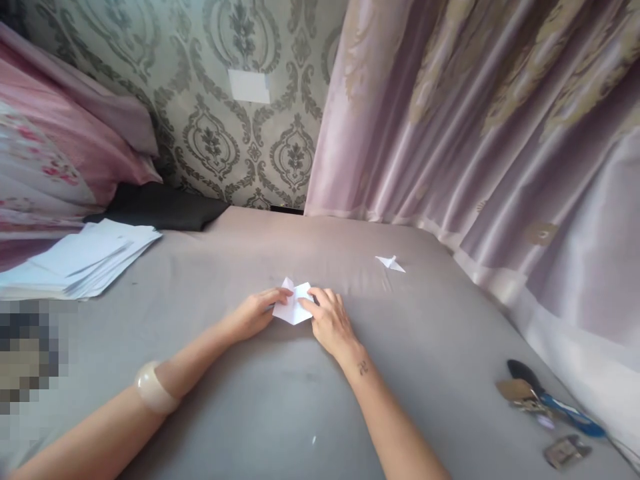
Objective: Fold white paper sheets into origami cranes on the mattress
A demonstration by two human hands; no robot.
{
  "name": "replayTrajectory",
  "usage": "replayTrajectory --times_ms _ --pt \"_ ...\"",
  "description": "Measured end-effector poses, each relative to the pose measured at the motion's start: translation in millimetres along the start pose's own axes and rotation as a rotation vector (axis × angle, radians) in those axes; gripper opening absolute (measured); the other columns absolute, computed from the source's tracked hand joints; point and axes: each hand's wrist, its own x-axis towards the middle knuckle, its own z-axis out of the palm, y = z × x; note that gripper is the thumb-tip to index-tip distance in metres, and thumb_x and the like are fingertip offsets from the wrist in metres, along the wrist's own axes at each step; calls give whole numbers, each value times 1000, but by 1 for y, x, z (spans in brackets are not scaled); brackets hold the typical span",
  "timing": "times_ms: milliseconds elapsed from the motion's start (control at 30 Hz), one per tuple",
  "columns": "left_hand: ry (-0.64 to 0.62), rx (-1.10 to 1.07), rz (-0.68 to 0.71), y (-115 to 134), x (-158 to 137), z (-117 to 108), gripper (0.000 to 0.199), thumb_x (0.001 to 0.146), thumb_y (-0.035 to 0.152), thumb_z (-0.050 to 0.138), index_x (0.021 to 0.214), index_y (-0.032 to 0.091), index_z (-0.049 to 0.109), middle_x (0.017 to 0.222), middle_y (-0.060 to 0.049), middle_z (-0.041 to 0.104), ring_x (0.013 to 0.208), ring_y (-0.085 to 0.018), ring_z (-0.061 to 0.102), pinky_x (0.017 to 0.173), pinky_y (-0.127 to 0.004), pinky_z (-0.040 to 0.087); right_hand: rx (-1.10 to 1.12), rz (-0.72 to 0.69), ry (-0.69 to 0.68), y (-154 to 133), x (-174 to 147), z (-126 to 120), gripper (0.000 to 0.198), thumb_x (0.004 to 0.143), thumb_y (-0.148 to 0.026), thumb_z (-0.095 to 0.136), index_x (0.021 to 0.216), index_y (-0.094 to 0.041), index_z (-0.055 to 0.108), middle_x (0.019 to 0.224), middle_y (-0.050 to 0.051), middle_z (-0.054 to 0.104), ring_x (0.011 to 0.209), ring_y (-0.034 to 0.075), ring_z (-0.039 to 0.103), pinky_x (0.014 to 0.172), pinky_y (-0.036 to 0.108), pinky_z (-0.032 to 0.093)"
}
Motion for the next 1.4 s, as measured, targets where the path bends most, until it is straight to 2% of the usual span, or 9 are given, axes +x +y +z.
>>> replayTrajectory --times_ms 133,233,367,433,533,633,800,1000,1400 --pt "-83 183 3 -1 -1 -2 47 79 1 40 112 24 64 128 -7 62 117 -22 53 100 -40 42 0 -15 15 6 0 7 46 83 2 46 106 -30 71 112 5 65 98 20 54 83 35 41" --pt "-77 401 5 5 -6 -4 39 86 9 47 111 30 69 127 -6 63 120 -31 44 98 -52 35 -12 -54 -9 2 -4 4 41 85 0 47 103 -26 72 113 6 66 102 22 53 83 36 41" --pt "-68 427 8 12 -12 -3 27 92 20 50 106 31 71 115 -7 66 111 -29 47 90 -46 36 79 -45 -61 -1 -11 0 39 87 0 44 102 -24 71 118 5 66 106 21 52 87 35 42" --pt "-38 383 -27 12 -13 1 24 94 29 49 100 28 72 105 -8 67 101 -26 51 86 -41 39 184 34 -73 0 -12 1 33 89 -4 47 99 -24 71 115 4 66 105 20 53 90 34 42" --pt "65 328 -155 7 -8 6 31 94 40 49 85 24 74 97 -8 66 92 -23 53 86 -38 41 376 246 -50 3 -9 4 20 91 -21 54 83 -22 72 111 3 67 101 18 57 91 31 43" --pt "102 279 -300 3 -2 8 35 93 40 48 76 20 71 96 -8 65 89 -23 53 86 -38 42 488 420 -26 5 -3 9 29 92 -32 52 71 -20 69 108 3 65 95 16 60 87 27 45" --pt "107 316 -388 2 6 8 38 94 38 45 66 18 62 90 -9 64 85 -23 54 86 -39 42 420 523 26 2 5 18 33 90 -33 50 66 -18 66 102 6 62 80 14 61 79 27 45" --pt "188 297 -481 -2 7 11 34 88 41 55 65 18 61 91 -8 61 87 -24 52 84 -38 44 315 594 55 -2 10 24 32 86 -31 54 56 -19 58 97 6 59 68 13 59 73 28 45" --pt "242 410 -414 -12 6 20 34 91 36 52 64 18 62 86 -8 58 80 -23 49 79 -37 42 230 612 19 -2 14 25 32 86 -30 54 56 -19 52 95 6 59 70 14 59 72 28 42"
